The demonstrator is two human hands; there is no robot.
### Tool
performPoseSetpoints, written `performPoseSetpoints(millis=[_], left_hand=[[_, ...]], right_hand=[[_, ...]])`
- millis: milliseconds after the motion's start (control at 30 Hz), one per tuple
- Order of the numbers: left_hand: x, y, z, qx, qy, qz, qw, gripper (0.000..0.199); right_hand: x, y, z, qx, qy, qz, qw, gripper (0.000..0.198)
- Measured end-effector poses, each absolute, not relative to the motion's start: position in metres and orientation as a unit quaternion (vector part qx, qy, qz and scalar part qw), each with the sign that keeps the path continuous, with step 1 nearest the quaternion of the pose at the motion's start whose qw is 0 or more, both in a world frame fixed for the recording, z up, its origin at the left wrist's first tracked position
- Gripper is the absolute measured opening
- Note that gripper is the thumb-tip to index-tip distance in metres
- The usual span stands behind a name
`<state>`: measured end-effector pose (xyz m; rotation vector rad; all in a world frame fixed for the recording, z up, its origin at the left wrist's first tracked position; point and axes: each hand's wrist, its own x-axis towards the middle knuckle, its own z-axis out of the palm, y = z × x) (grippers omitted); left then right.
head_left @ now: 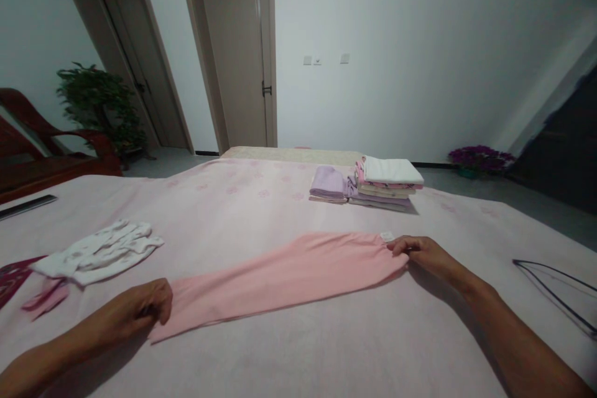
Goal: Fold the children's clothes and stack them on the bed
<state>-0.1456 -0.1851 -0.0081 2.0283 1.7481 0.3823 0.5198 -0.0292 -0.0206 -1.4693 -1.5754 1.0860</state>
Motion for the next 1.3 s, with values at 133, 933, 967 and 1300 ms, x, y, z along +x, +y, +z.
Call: performPoseSetpoints(millis=[133,933,967,1300], left_hand=[[-0.159,-0.178,-0.011,0.687,0.668,0.166,0.234,0.024],[-0.122,-0.072,-0.002,0.534,0.692,0.426,0.232,0.068],[-0.120,-0.060,-0.003,0.534,0.688,0.432,0.235,0.071],[-0.110,0.002,-0.044,0.614,0.762,0.191,0.071,0.051]], right_hand=[[0.520,-0.022,-0.021,-0.634,-0.547,0.378,0.395,0.030],[0.487,0.015,-0.015,-0.641,-0.557,0.207,0.487,0.044],[0.489,0.018,-0.015,-0.649,-0.545,0.199,0.492,0.045],[0.508,0.010,-0.043,-0.757,-0.588,0.125,0.254,0.043]])
